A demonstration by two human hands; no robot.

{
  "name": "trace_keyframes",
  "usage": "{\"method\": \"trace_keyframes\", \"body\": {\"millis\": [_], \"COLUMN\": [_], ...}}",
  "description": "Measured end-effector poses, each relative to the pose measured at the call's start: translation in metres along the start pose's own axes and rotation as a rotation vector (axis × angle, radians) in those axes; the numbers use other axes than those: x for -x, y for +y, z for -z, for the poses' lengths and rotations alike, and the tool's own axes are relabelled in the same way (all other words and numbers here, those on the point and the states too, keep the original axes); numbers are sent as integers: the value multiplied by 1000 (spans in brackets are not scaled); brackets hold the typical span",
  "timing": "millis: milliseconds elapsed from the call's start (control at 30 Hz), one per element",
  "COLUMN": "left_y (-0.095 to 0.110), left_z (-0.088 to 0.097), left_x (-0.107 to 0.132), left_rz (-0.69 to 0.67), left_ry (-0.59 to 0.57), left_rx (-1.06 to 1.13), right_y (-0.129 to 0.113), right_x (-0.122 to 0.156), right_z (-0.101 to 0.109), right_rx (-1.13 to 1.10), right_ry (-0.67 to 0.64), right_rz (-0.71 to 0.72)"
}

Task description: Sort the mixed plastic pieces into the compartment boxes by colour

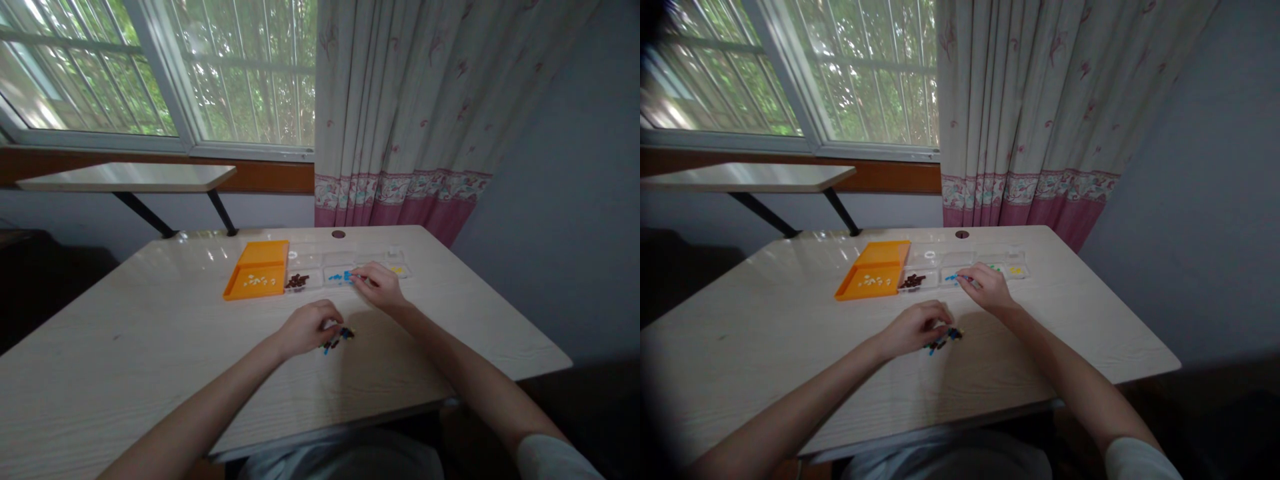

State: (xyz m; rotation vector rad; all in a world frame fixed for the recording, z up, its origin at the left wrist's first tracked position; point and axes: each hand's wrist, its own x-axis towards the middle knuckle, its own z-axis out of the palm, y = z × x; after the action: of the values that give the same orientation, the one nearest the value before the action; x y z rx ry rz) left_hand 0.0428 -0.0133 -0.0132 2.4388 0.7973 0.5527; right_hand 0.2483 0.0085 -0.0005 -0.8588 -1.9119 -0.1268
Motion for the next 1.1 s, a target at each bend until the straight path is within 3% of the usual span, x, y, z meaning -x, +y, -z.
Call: {"method": "trace_keyframes", "body": {"millis": [133,433,633,767,967,1100], "left_y": [-2,-8,-16,-20,-20,-18], "left_z": [4,9,2,0,-1,1], "left_x": [-2,-3,-4,-6,-6,-5], "left_rz": [19,163,229,294,283,266], "left_ry": [91,165,269,334,295,311], "left_rx": [41,145,514,755,844,782], "right_y": [6,38,13,-5,-14,-15], "right_x": [0,3,10,16,17,16], "right_z": [1,-17,-15,-21,-25,-22], "right_rx": [53,214,118,77,70,63], "right_ry": [-51,-200,-336,-332,-310,-288], "right_rz": [-60,-272,-85,38,77,64]}}
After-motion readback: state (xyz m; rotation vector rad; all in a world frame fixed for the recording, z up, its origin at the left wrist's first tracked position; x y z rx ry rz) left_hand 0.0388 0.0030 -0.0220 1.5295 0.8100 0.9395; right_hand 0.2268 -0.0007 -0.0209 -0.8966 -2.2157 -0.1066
